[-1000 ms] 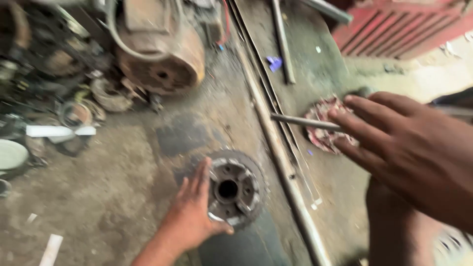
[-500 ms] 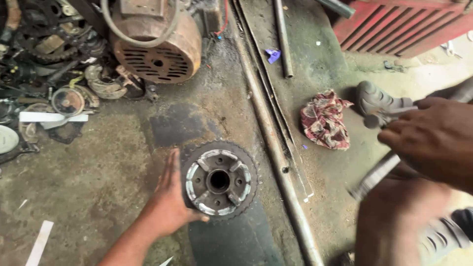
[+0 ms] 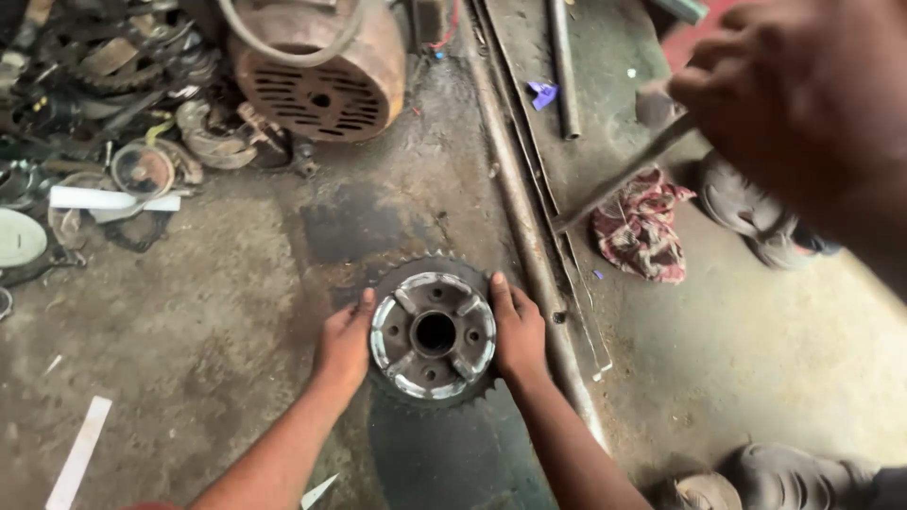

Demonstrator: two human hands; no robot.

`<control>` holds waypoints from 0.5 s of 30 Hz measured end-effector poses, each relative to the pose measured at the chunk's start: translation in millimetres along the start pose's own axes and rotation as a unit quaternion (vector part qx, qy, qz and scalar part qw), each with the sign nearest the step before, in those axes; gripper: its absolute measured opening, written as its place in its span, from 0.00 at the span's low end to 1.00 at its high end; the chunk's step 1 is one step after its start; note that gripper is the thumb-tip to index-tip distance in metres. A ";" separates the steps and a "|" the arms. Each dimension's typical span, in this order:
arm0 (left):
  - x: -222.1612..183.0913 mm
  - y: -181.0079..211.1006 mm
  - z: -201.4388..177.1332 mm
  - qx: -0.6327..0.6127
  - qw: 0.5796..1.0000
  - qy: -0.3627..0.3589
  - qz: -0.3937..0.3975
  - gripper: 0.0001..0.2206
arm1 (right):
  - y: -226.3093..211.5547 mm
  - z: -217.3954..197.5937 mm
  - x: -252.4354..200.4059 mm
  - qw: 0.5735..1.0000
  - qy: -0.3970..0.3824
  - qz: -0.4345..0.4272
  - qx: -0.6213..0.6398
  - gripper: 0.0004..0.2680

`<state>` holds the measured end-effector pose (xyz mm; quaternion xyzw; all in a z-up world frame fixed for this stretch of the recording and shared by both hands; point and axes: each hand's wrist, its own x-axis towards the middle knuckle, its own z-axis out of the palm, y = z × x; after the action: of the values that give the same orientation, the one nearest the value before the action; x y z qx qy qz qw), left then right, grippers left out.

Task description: The person holds a sprocket while another person hammers a metal rod to drive out the hub. After separating the components, the person searches through a drawer filled with various tools, bolts, and metal parts.

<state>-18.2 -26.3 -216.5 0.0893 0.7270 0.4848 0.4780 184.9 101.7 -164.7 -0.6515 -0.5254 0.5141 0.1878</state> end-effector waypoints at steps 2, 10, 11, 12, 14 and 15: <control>-7.1 11.4 7.6 -0.014 1.000 -0.003 -0.019 0.24 | -3.8 0.0 1.2 1.000 0.001 0.007 -0.002 0.23; -25.4 34.8 23.5 0.214 0.966 0.146 0.021 0.32 | 7.6 -0.5 9.4 0.997 -0.032 -0.009 -0.069 0.22; -28.1 36.7 24.3 0.214 0.966 0.143 0.018 0.32 | 11.4 1.5 23.5 0.997 -0.031 -0.005 -0.071 0.22; -29.6 39.7 25.2 0.226 0.962 0.153 0.020 0.31 | 14.1 3.5 38.7 0.988 -0.076 -0.041 0.130 0.19; -32.7 44.9 27.5 0.238 0.958 0.160 0.021 0.31 | -16.2 1.1 57.4 0.936 -0.116 -0.075 0.324 0.18; -34.2 47.1 28.6 0.248 0.956 0.159 0.014 0.31 | -49.5 -3.1 60.9 0.822 -0.270 0.014 0.501 0.18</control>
<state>6.4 -4.6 -160.6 0.1366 0.8895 0.3042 0.3123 158.3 174.7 -153.4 -0.3096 -0.2158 0.8645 0.3320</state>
